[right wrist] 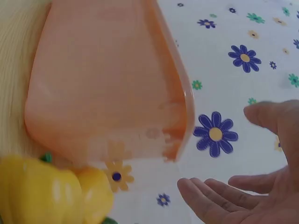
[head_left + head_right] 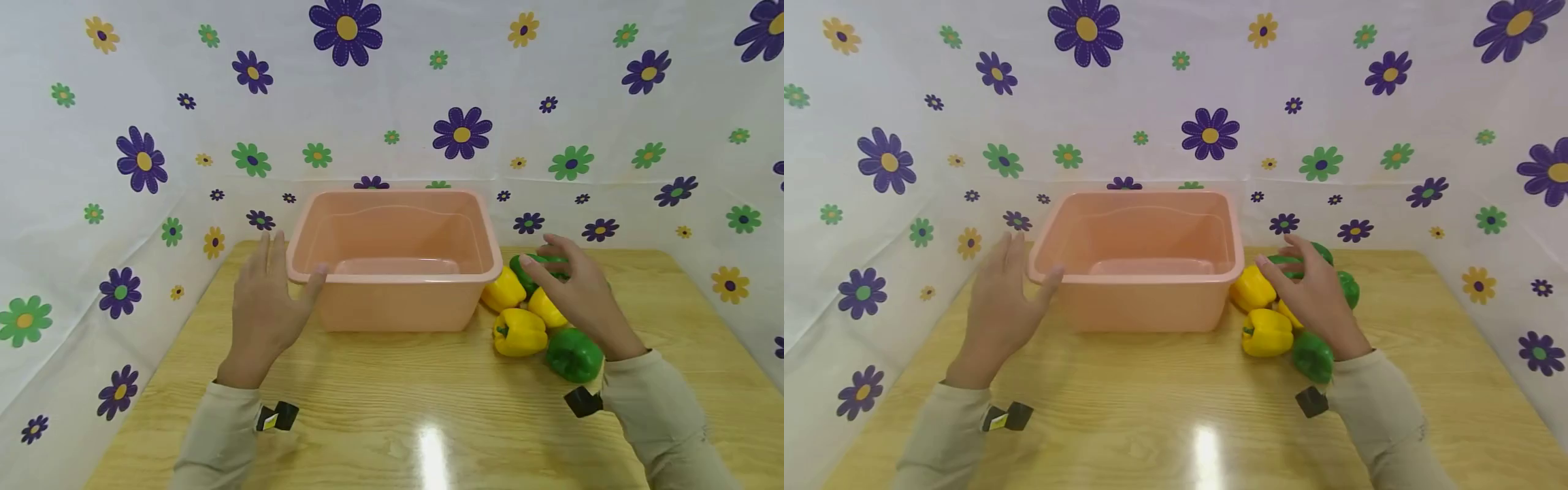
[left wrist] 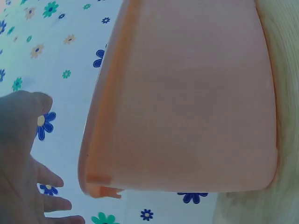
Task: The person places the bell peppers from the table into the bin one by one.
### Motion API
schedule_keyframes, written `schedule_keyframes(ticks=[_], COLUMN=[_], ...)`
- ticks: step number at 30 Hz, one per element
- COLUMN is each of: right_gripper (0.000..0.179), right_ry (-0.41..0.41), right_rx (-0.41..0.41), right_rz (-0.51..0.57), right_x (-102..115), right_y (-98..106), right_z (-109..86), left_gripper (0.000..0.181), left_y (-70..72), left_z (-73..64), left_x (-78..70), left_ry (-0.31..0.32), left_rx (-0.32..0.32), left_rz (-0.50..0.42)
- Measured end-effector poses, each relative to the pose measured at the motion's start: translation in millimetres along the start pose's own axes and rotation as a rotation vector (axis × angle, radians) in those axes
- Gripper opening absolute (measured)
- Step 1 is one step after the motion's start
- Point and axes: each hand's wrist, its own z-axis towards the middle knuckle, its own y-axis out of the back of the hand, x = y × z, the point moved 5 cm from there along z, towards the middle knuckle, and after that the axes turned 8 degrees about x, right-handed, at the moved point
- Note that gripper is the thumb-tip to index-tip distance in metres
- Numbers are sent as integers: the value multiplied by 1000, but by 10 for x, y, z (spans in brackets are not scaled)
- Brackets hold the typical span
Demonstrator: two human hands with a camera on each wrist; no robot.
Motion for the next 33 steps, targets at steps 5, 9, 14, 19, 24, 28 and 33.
schedule_keyframes(ticks=[5, 9, 14, 19, 24, 28, 33], right_gripper=[75, 70, 66, 65, 53, 46, 52], right_ry=[-50, -105, -180, -223, -239, -254, -273], right_rx=[51, 110, 137, 129, 120, 109, 87], right_rz=[301, 505, 641, 748, 852, 929, 987], right_x=[1, -9, -9, -2, -3, -18, -20], right_y=[-149, -268, -377, -440, -469, -477, -487], right_z=[126, 196, 248, 268, 265, 267, 256], left_gripper=[73, 70, 74, 67, 57, 55, 54], left_y=[11, -33, -106, -147, -181, -205, -219], left_z=[-16, -32, -36, -26, -8, 0, -2], left_x=[140, 201, 257, 271, 260, 231, 178], left_ry=[85, 155, 258, 311, 342, 365, 353], left_rx=[-10, 21, 55, 40, 27, 24, 5], left_rz=[-194, -371, -611, -821, -973, -1070, -1189])
